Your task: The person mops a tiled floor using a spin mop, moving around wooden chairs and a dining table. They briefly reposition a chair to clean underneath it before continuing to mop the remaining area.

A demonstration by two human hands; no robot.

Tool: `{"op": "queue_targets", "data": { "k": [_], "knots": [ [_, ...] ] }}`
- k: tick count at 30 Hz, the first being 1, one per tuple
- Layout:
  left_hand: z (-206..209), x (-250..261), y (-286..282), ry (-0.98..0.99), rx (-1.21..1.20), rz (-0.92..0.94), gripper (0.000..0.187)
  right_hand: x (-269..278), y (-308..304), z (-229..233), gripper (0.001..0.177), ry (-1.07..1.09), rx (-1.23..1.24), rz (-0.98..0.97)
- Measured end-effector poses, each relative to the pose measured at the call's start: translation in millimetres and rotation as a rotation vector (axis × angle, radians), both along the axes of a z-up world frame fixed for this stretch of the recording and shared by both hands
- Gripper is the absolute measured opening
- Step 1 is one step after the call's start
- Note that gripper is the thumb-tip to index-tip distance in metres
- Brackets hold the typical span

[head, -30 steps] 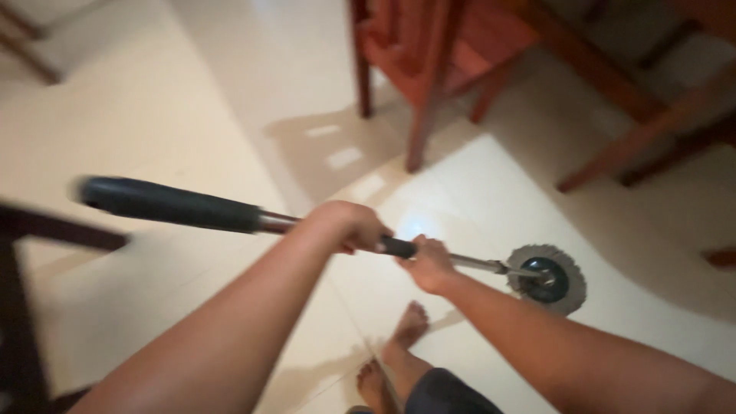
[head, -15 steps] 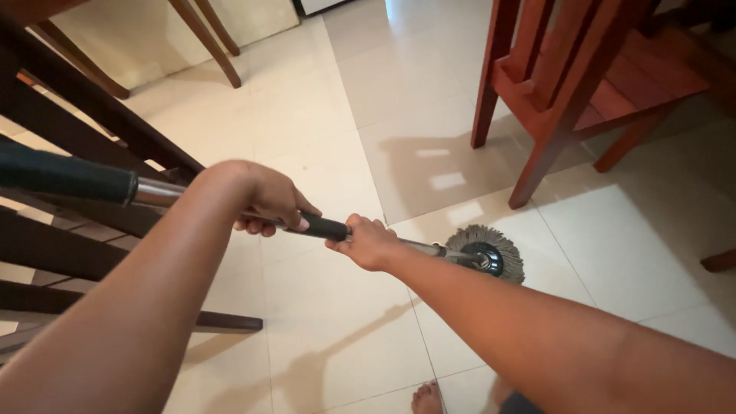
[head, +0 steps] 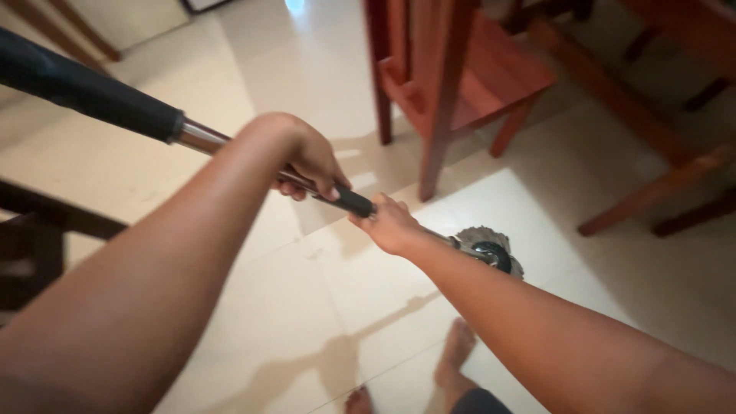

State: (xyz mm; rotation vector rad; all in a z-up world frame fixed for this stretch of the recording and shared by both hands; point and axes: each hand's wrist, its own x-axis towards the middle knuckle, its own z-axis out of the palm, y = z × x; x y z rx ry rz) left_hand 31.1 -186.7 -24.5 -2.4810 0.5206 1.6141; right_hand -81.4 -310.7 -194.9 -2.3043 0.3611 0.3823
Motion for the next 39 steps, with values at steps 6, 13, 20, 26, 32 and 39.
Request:
{"op": "queue_targets", "data": {
  "k": [6, 13, 20, 26, 32, 39],
  "knots": [
    [-59.0, -5.7, -133.9, 0.033, -0.113, -0.097, 0.042, -17.9, -141.8, -51.6, 0.055, 0.021, -0.134, -0.076],
    [-148.9, -37.5, -262.5, -0.066, -0.285, -0.208, 0.029, -59.8, -280.9, -109.6, 0.054, 0.117, -0.227, -0.135],
    [-208.5, -119.2, -255.9, -0.156, -0.377, -0.167, 0.027, -96.2, -319.0, -167.6, 0.062, 0.285, -0.209, 0.049],
    [-189.9, -94.2, -152.9, -0.074, -0.290, -0.129, 0.031, -81.0, -218.0, -189.5, 0.071, 0.040, -0.136, 0.051],
    [-88.2, -77.5, -3.0, -0.075, -0.149, 0.157, 0.044, -23.9, -52.7, -152.7, 0.072, -0.135, 0.050, 0.183],
    [8.6, -102.8, 68.8, -0.191, 0.072, 0.542, 0.050, 5.3, 55.1, -73.1, 0.063, -0.097, 0.213, 0.404]
  ]
}}
